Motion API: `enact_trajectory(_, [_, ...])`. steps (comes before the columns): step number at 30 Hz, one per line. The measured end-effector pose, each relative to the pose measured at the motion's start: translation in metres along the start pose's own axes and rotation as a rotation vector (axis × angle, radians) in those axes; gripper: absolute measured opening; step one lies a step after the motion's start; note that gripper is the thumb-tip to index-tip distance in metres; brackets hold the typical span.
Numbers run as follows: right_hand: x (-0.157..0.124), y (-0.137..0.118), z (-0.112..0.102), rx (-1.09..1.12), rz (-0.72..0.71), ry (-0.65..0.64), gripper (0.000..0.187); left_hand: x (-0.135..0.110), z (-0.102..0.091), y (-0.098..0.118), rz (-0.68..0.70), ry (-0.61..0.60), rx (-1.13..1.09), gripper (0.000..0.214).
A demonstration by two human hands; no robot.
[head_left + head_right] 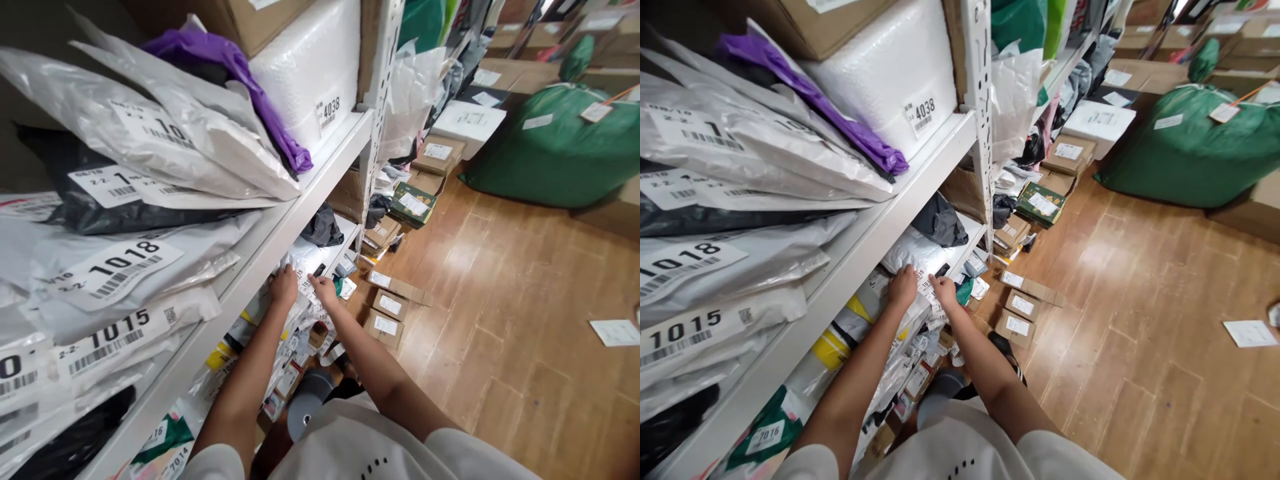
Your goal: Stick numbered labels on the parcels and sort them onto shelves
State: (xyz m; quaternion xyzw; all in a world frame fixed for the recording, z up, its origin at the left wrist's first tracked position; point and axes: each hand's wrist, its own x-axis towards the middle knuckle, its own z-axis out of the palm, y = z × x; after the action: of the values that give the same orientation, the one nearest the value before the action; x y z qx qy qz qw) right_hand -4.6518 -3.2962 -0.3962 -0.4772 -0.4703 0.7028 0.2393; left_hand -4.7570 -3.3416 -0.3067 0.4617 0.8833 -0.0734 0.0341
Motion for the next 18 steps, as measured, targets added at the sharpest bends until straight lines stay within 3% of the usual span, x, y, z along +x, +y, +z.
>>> enact_trajectory(3, [-0.008,0.006,-0.003,0.091,0.04,0.011,0.059,-0.002,0.001,0.003,0.013,-0.001,0.028,0.034])
enact_trajectory(8, [-0.018,0.008,-0.016,0.237,0.077,-0.141,0.05,-0.001,0.006,0.008,0.08,0.006,0.096,0.039])
enact_trajectory(12, [-0.025,0.018,-0.03,0.317,0.111,-0.075,0.051,0.0,0.012,0.008,0.075,-0.005,0.121,0.039])
enact_trajectory(15, [-0.03,0.033,-0.059,0.367,0.153,-0.034,0.054,0.009,0.003,0.002,0.055,-0.095,-0.01,0.032])
enact_trajectory(18, [-0.026,0.038,-0.098,0.404,0.158,-0.076,0.05,0.035,-0.026,0.004,-0.049,-0.227,-0.136,0.061])
